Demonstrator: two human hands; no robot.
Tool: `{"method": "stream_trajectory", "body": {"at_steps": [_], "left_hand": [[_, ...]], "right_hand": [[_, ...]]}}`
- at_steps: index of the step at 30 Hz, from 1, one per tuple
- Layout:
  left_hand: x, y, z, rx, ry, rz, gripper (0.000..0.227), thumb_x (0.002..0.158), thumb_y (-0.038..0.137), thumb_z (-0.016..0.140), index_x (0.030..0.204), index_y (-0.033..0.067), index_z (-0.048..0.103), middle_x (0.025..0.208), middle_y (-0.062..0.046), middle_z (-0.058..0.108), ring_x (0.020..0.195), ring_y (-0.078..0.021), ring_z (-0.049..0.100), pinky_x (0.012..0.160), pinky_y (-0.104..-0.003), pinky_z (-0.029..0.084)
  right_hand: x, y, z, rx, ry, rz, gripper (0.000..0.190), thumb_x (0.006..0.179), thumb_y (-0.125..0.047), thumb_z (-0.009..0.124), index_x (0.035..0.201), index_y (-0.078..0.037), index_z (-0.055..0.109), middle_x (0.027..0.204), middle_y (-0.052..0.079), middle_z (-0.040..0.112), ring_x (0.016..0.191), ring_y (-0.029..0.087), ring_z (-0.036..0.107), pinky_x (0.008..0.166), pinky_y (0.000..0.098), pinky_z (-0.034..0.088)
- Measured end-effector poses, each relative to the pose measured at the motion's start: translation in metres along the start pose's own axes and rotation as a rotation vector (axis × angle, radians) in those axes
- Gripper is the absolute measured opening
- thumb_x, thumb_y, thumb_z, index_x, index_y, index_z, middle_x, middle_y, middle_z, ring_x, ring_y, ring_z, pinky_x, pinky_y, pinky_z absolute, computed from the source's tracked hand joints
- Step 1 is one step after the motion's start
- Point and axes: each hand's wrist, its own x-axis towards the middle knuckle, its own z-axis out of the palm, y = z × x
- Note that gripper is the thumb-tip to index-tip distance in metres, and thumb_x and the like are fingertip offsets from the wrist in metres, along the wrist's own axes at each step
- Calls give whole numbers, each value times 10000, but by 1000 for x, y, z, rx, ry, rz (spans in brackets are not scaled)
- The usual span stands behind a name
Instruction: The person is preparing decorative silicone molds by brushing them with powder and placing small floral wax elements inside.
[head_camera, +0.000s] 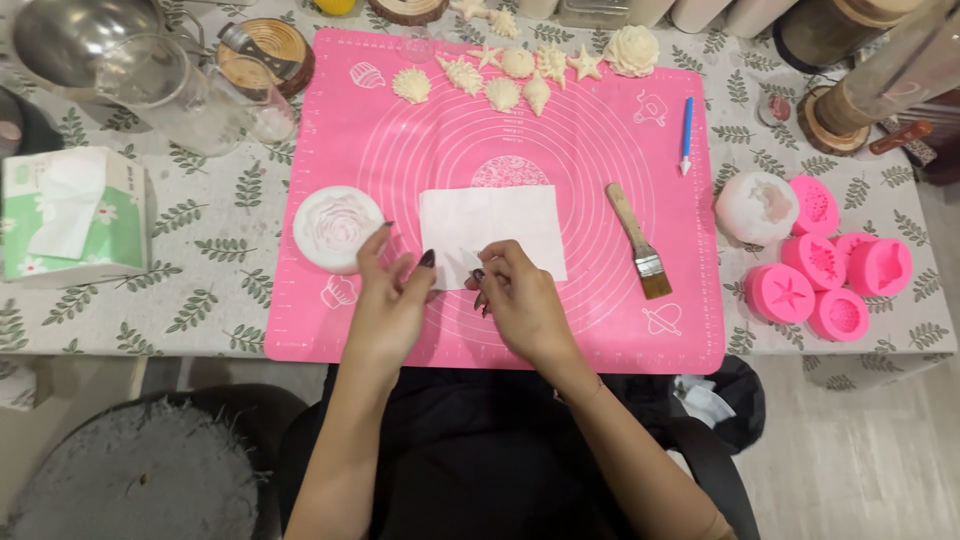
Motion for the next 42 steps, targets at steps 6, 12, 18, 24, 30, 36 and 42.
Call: {"method": "stream_trajectory", "body": {"at_steps": [6, 12, 18, 24, 30, 36, 42], "left_hand": [[-1, -7, -4, 444, -38, -22, 576, 1007, 174, 564, 1536, 76, 359, 1052, -203, 706, 901, -240, 587, 847, -335, 502], [-1, -7, 5, -75, 13, -48, 543, 980, 121, 498, 1491, 57, 326, 1182, -113, 632, 999, -221, 716, 889, -364, 599], [18, -38, -3, -45, -20, 17, 466, 977, 37, 494, 1429, -66, 443, 1099, -208, 707, 958, -236, 734, 845, -346, 635], [18, -31, 4, 3, -93, -11, 341, 949, 61, 603, 1241, -114, 619, 969, -176, 773, 803, -213, 772, 732, -305, 646], [17, -29, 16, 47, 3, 25, 270, 940, 123, 684, 1081, -100, 737, 867, -143, 776, 771, -165, 768, 685, -269, 644], [19, -28, 19, 84, 39, 35, 241, 943, 103, 665, 1054, -98, 737, 856, -143, 776, 752, -168, 775, 661, -276, 653], [26, -37, 10, 12, -41, 33, 271, 959, 112, 644, 1078, -121, 712, 865, -155, 770, 756, -193, 777, 680, -296, 653]], "right_hand": [[8, 6, 3, 43, 13, 155, 167, 986, -67, 520, 1073, 31, 624, 817, 117, 762, 673, 139, 723, 597, 282, 596], [9, 18, 11, 77, 65, 87, 158, 967, -79, 553, 1054, 36, 618, 763, 105, 745, 636, 134, 715, 587, 286, 572], [7, 19, 18, 56, 123, 90, 149, 948, -89, 607, 1005, 40, 653, 702, 110, 711, 604, 147, 692, 567, 301, 536], [7, 20, 18, 62, 119, 85, 157, 948, -92, 602, 1009, 39, 663, 705, 92, 701, 590, 129, 653, 557, 300, 531], [6, 16, 16, 36, 83, 142, 162, 948, -90, 606, 1025, 34, 676, 709, 91, 693, 614, 134, 612, 583, 325, 501], [12, 31, 13, -4, 39, 50, 158, 939, -109, 624, 991, 26, 687, 749, 81, 719, 645, 149, 666, 622, 315, 531], [-6, 37, -11, -179, -10, 44, 203, 905, -172, 640, 998, -1, 700, 741, 143, 716, 640, 222, 700, 620, 361, 534]]}}
